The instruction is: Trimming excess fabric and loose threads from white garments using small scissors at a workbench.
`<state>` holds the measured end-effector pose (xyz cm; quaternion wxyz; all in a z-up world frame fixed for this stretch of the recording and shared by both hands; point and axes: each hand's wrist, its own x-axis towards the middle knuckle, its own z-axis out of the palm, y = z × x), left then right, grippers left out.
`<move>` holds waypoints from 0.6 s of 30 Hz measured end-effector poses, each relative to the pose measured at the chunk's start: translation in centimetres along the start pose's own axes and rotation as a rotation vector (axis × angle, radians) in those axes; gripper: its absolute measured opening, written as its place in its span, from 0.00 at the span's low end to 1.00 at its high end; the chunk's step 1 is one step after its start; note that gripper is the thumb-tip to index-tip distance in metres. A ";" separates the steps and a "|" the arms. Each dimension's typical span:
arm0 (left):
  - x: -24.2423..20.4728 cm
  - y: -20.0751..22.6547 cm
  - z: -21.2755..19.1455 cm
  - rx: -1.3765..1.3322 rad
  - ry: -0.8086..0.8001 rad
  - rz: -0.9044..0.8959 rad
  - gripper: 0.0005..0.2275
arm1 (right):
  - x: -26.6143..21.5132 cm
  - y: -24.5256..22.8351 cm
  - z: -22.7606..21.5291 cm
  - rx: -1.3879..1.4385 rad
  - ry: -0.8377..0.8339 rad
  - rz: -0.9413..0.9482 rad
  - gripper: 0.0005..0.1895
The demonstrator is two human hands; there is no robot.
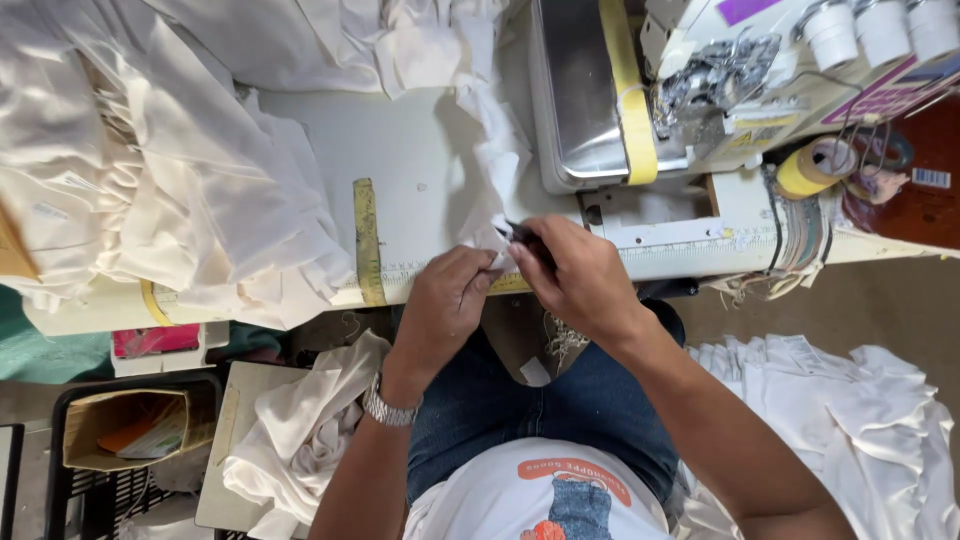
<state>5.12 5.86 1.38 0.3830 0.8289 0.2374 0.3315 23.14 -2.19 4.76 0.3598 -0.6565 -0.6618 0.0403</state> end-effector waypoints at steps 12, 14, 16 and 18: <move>-3.6 1.2 0.9 -0.295 0.191 -0.075 0.10 | -4.9 -0.9 -1.5 0.065 -0.069 -0.080 0.07; -4.5 1.2 0.5 -0.326 0.198 -0.082 0.09 | -2.5 -1.2 -3.0 -0.032 -0.102 -0.058 0.06; -5.0 1.5 0.2 -0.354 0.208 -0.079 0.09 | -0.6 -1.1 -3.3 -0.131 -0.128 -0.044 0.05; -5.3 2.2 0.2 -0.391 0.206 -0.084 0.07 | 0.7 -0.8 -2.3 -0.208 -0.235 -0.066 0.06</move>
